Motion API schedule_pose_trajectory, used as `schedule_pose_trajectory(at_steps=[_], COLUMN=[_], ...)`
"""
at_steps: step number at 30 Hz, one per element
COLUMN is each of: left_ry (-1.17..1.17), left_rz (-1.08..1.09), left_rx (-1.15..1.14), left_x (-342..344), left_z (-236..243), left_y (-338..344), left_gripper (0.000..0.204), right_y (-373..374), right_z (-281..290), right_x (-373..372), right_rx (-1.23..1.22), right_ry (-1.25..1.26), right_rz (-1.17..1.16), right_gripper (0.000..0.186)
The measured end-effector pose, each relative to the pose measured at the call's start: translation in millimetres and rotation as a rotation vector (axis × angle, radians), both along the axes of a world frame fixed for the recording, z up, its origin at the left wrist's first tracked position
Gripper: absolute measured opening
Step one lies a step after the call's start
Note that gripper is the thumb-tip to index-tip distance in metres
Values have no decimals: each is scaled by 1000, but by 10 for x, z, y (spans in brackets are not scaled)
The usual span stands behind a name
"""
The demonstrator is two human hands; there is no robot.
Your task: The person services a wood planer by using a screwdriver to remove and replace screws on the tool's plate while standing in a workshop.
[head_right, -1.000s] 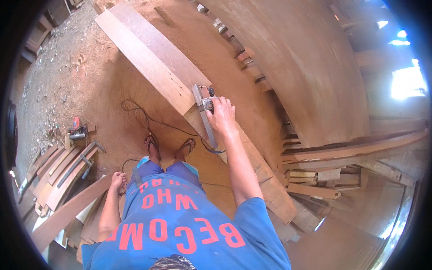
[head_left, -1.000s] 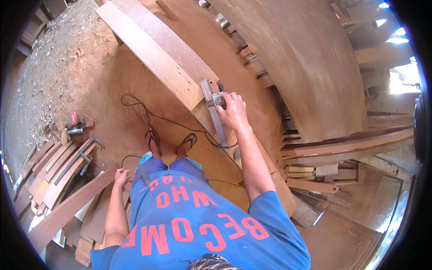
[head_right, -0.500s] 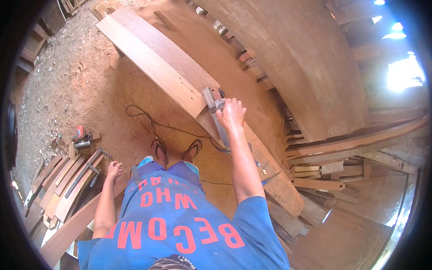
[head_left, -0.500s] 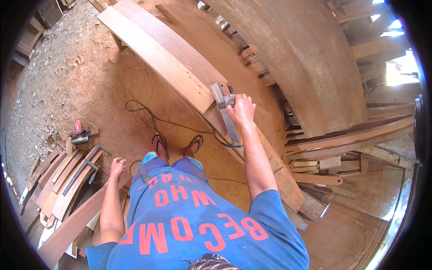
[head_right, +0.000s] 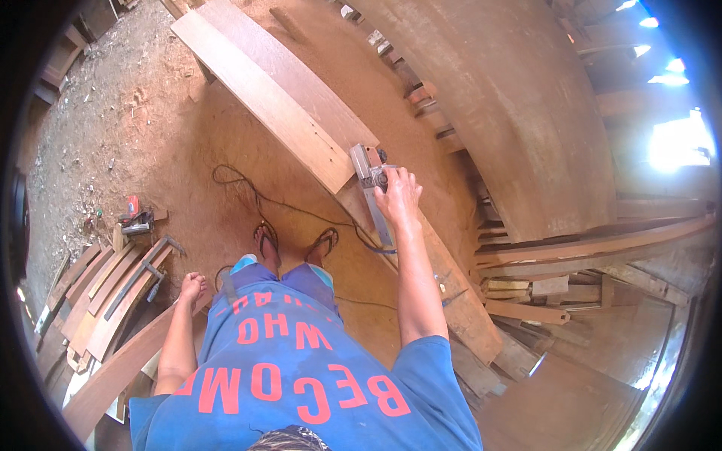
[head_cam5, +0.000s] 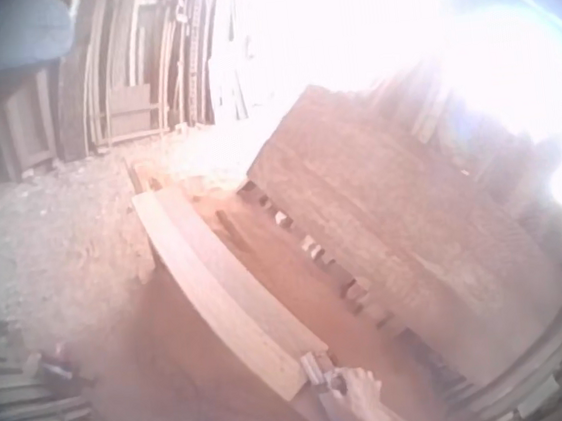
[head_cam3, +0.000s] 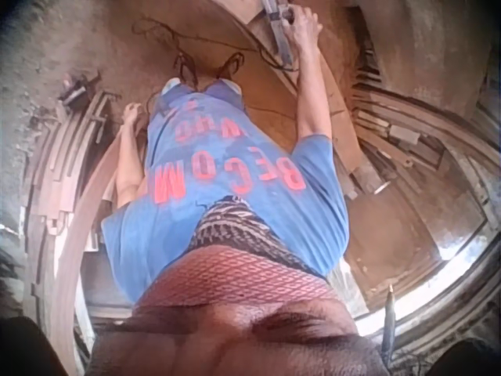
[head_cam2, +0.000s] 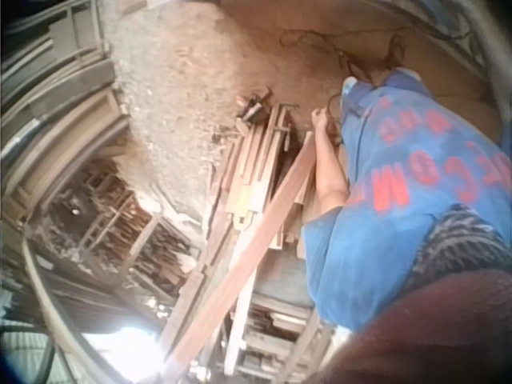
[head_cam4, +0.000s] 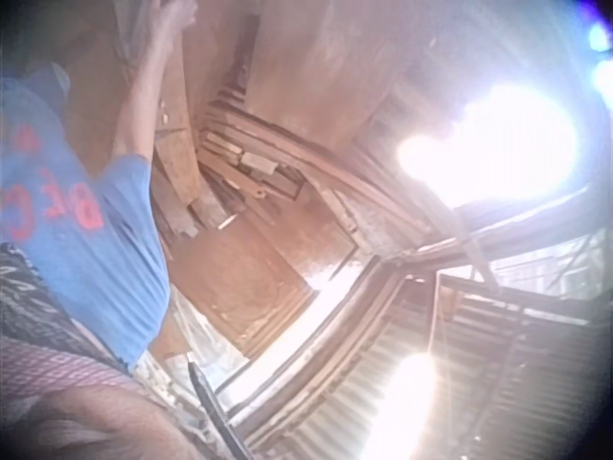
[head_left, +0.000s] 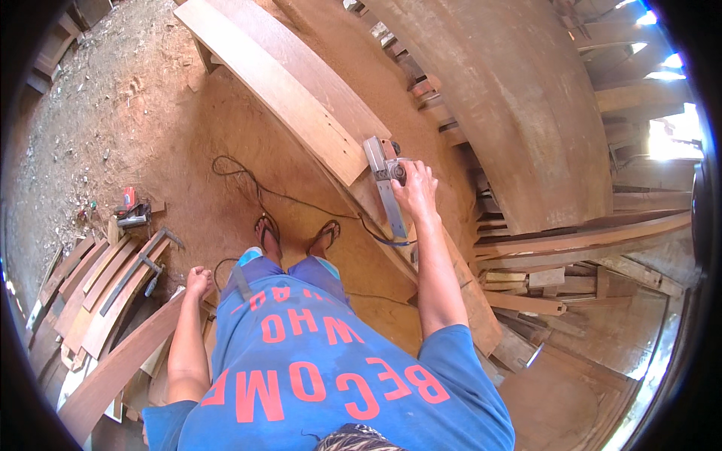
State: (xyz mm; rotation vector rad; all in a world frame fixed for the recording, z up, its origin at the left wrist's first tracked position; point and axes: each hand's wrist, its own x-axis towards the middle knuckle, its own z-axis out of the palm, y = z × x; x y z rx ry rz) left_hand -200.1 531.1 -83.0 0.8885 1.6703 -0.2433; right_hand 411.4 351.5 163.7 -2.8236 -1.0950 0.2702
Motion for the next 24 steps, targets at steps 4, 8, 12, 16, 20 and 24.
schedule_pose_trajectory(at_steps=[4,8,12,16,20,24], left_ry=[-34,-64,-92,-54,-2,-3], left_rz=[-1,18,44,43,-5,43], left_rx=[17,26,30,23,-19,-6], left_x=[-3,132,2,-97,-264,-378], left_z=[-78,-70,-205,-211,-224,-206], left_y=[-12,-72,-121,-152,-41,39], left_gripper=[51,50,50,50,49,50], right_y=[45,170,84,126,225,140], right_z=[-66,-77,-40,0,69,28], right_x=[21,54,11,-10,-31,-73], right_rx=[-78,-232,-126,-265,-218,-103], right_ry=[-51,-81,-77,-94,-59,-83], right_rz=[8,-157,-48,-95,-207,-42], right_gripper=[41,41,47,46,45,45])
